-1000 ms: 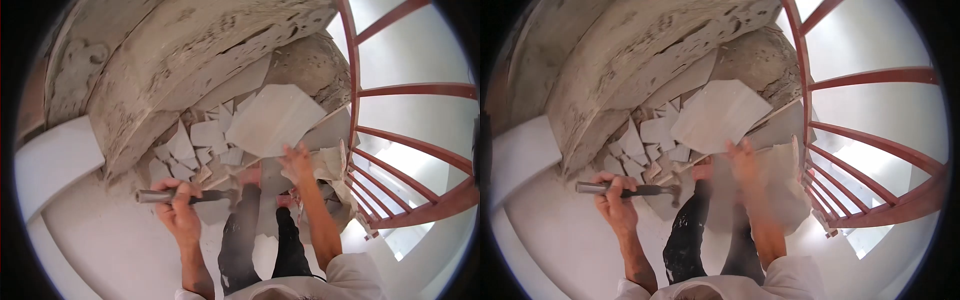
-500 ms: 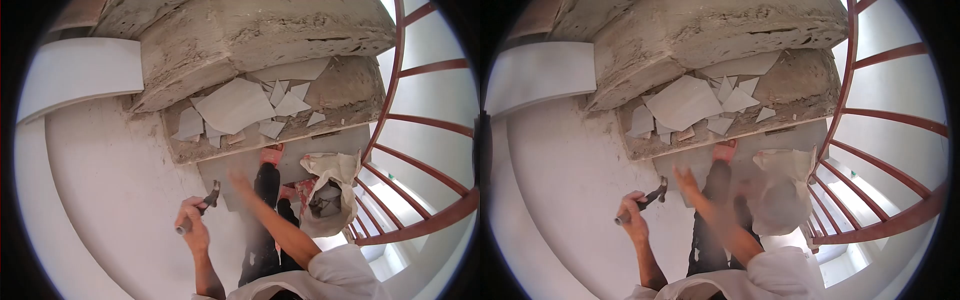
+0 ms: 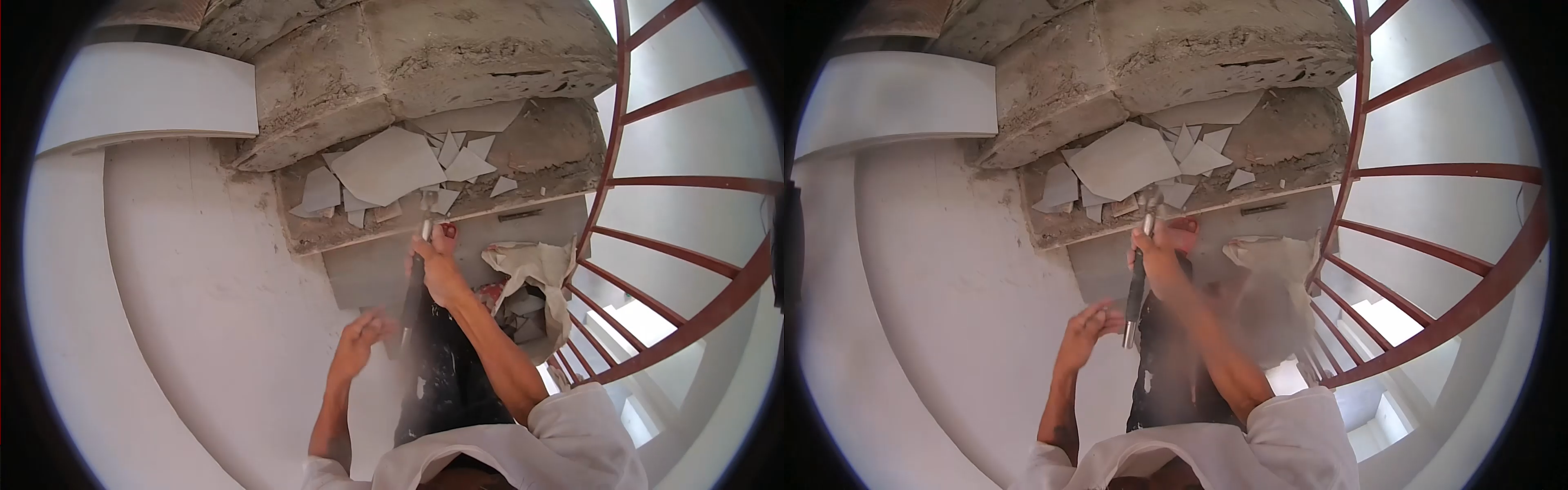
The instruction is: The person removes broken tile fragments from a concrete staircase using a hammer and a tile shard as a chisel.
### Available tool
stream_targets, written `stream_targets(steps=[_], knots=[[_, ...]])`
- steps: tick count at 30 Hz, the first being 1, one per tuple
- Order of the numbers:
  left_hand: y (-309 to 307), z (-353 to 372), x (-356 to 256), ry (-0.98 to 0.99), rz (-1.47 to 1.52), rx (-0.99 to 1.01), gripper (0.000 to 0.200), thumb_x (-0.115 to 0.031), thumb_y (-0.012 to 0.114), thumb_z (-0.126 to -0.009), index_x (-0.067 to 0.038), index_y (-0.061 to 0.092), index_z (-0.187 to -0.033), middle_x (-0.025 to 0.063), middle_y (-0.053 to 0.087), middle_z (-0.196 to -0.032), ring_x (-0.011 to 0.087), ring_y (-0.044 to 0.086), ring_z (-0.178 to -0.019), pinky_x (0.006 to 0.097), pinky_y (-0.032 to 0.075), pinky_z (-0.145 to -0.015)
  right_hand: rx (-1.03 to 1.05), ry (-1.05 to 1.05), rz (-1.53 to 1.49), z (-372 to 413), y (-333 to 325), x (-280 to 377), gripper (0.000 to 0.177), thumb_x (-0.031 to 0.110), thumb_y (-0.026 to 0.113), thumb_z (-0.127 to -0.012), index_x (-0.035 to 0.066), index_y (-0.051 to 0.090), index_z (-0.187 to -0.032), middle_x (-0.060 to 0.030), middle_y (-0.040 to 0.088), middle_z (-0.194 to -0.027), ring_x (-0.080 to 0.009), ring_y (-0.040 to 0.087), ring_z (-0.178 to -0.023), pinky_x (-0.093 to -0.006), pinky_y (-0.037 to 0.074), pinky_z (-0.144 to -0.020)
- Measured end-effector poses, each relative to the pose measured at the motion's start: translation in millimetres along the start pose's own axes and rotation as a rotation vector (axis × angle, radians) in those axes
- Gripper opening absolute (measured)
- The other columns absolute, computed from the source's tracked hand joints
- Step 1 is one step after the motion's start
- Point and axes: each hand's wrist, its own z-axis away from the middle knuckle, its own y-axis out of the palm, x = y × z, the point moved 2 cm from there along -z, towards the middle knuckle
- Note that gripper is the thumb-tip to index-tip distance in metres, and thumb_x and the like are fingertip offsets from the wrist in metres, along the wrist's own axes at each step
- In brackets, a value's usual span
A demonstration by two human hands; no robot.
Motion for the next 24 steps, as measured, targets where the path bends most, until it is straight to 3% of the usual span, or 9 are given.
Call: stream_targets(steps=[5,7,10,12,14,15,16,19,24], knots=[[37.9,-47.9,-14.0,0.294,-0.490,-0.143,0.038,-0.026,0.060,-0.091,0.002,0.053,-0.117,0.0125,0.061,-0.091,0.0180,0.059,-0.085,0.0304,0.048,-0.078,0.003,-0.215,0.518,14.8,29.9,11.2,0.051,0.023,0.053,-0.097,0.009,0.031,-0.140,-0.0106,0.056,-0.106,-0.0228,0.058,-0.091,-0.0307,0.047,-0.082],[44.5,-87.0,10.8,0.430,-0.562,-0.428,0.035,-0.025,0.061,-0.089,0.003,0.054,-0.110,0.0110,0.058,-0.082,0.0167,0.058,-0.078,0.0299,0.047,-0.071,0.078,-0.354,0.873,21.0,21.5,22.1,0.076,0.038,0.056,-0.094,0.002,0.018,-0.149,-0.0280,0.041,-0.140,-0.0370,0.043,-0.129,-0.0444,0.031,-0.108],[48.2,-101.0,-40.1,0.198,-0.584,-0.519,0.033,-0.024,0.061,-0.088,0.005,0.056,-0.103,0.0115,0.056,-0.073,0.0174,0.056,-0.070,0.0334,0.045,-0.064,-0.304,-0.802,1.303,79.2,5.7,121.5,0.074,0.039,0.053,-0.094,0.000,0.021,-0.149,-0.0254,0.034,-0.147,-0.0361,0.042,-0.132,-0.0445,0.032,-0.110],[40.1,-126.1,-35.0,0.440,-0.464,-0.672,0.034,-0.023,0.063,-0.087,0.005,0.055,-0.102,0.0145,0.056,-0.070,0.0236,0.055,-0.064,0.0372,0.045,-0.062,-0.362,-0.990,1.478,141.1,-41.8,212.8,0.068,0.030,0.061,-0.091,-0.003,0.031,-0.143,-0.0257,0.034,-0.144,-0.0379,0.044,-0.127,-0.0470,0.035,-0.108],[35.3,-155.3,-18.7,0.583,-0.376,-0.774,0.034,-0.022,0.065,-0.085,0.006,0.055,-0.101,0.0171,0.057,-0.070,0.0288,0.055,-0.062,0.0398,0.046,-0.062,-1.256,-1.302,1.828,216.8,-56.3,300.0,0.076,0.027,0.071,-0.087,-0.010,0.029,-0.138,-0.0290,0.036,-0.136,-0.0410,0.039,-0.124,-0.0470,0.028,-0.108],[32.7,-170.9,-13.8,0.614,-0.352,-0.807,0.034,-0.021,0.065,-0.084,0.006,0.055,-0.101,0.0181,0.058,-0.070,0.0309,0.056,-0.063,0.0406,0.046,-0.063,-1.535,-1.373,2.349,246.1,-66.4,328.6,0.054,0.019,0.057,-0.095,-0.014,0.036,-0.131,-0.0348,0.044,-0.128,-0.0424,0.058,-0.106,-0.0550,0.049,-0.085],[26.7,-189.0,-8.9,0.653,-0.331,-0.845,0.033,-0.020,0.065,-0.083,0.007,0.055,-0.100,0.0192,0.059,-0.071,0.0330,0.057,-0.064,0.0413,0.046,-0.064,-1.559,-1.576,2.367,274.4,-101.8,357.6,0.069,0.033,0.056,-0.096,-0.011,0.025,-0.139,-0.0319,0.037,-0.136,-0.0406,0.051,-0.118,-0.0637,0.040,-0.093],[-12.9,-266.7,45.3,0.653,-0.586,-0.883,0.032,-0.018,0.065,-0.080,0.007,0.054,-0.097,0.0225,0.060,-0.073,0.0393,0.059,-0.067,0.0449,0.047,-0.067,-1.638,-1.224,2.253,309.4,-124.6,385.2,0.059,0.033,0.058,-0.094,0.007,0.035,-0.142,-0.0249,0.036,-0.142,-0.0380,0.053,-0.119,-0.0531,0.043,-0.100],[5.6,-228.0,5.1,0.572,-0.564,-0.819,0.032,-0.019,0.065,-0.079,0.007,0.055,-0.093,0.0272,0.061,-0.077,0.0458,0.061,-0.074,0.0481,0.047,-0.069,-1.296,-1.288,2.204,301.2,-187.0,390.3,0.058,0.025,0.066,-0.090,0.015,0.041,-0.142,-0.0221,0.038,-0.142,-0.0379,0.042,-0.130,-0.0498,0.040,-0.105]])
